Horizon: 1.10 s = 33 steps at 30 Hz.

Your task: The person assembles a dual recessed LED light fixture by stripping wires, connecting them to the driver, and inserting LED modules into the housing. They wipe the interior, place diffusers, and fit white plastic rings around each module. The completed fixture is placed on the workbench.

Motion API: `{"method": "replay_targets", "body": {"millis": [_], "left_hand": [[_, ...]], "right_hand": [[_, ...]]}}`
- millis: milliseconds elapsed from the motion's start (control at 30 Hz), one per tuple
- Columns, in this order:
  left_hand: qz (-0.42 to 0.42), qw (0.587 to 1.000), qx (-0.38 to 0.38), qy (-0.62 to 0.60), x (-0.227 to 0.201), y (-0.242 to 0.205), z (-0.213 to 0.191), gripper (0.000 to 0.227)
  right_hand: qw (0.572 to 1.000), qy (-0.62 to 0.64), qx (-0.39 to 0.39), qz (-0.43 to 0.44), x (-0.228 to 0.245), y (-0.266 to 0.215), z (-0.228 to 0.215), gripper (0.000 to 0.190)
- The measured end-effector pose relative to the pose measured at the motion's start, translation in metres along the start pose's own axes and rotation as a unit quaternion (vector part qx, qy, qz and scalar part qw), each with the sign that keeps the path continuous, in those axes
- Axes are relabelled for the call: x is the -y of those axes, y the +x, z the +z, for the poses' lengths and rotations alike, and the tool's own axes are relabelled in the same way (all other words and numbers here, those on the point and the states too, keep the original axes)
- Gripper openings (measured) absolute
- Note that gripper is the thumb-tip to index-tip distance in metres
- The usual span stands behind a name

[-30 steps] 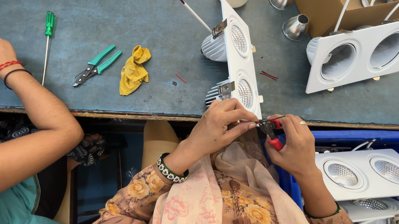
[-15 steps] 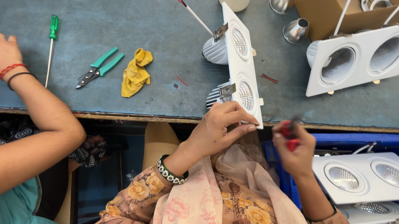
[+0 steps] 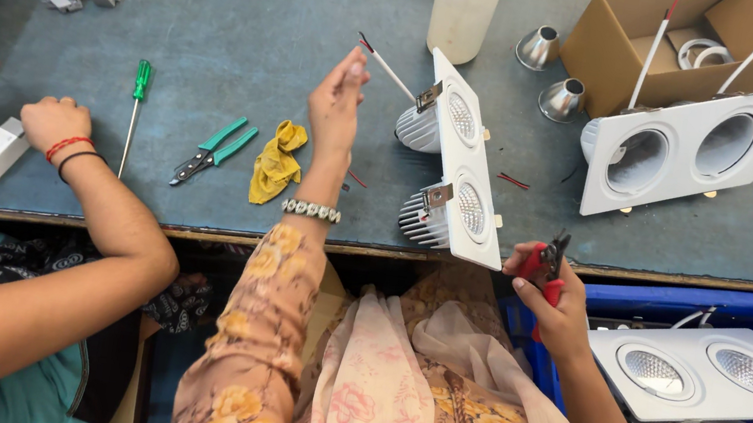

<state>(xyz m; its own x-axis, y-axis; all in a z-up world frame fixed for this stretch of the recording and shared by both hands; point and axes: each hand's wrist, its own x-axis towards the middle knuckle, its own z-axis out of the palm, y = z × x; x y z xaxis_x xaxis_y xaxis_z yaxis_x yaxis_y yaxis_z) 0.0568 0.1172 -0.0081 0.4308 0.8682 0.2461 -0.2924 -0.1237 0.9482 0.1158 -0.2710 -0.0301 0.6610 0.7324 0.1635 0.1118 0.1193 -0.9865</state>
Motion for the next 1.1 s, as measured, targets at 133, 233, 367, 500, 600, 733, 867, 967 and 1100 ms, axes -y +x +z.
{"method": "replay_targets", "body": {"millis": [133,233,367,500,600,733,867,967,1100], "left_hand": [[0.153,0.987,0.044,-0.006,-0.010,-0.002,0.034,0.027],[0.200,0.966,0.149,0.060,-0.022,-0.025,0.053,0.016],[0.200,0.939,0.240,0.142,-0.038,-0.046,0.067,0.013],[0.164,0.948,0.237,0.135,-0.043,-0.056,0.071,0.014],[0.156,0.952,0.231,0.129,-0.041,-0.059,0.070,0.015],[0.148,0.954,0.230,0.123,-0.034,-0.058,0.069,0.015],[0.149,0.951,0.236,0.136,-0.030,-0.057,0.068,0.016],[0.151,0.949,0.240,0.136,-0.028,-0.057,0.069,0.016],[0.152,0.948,0.242,0.142,-0.026,-0.056,0.069,0.015]], "right_hand": [[0.996,-0.084,0.006,-0.028,0.016,0.020,0.004,0.041],[0.976,-0.201,0.009,-0.080,0.024,0.048,0.008,0.041],[0.918,-0.367,-0.025,-0.148,0.023,0.098,0.012,0.042],[0.882,-0.446,-0.074,-0.129,0.013,0.130,0.017,0.041],[0.875,-0.456,-0.085,-0.142,0.008,0.139,0.021,0.039],[0.866,-0.464,-0.086,-0.164,0.005,0.142,0.025,0.039],[0.860,-0.471,-0.082,-0.177,0.005,0.143,0.028,0.040],[0.852,-0.482,-0.079,-0.189,0.007,0.143,0.027,0.040],[0.827,-0.510,-0.079,-0.221,0.011,0.144,0.024,0.039]]}}
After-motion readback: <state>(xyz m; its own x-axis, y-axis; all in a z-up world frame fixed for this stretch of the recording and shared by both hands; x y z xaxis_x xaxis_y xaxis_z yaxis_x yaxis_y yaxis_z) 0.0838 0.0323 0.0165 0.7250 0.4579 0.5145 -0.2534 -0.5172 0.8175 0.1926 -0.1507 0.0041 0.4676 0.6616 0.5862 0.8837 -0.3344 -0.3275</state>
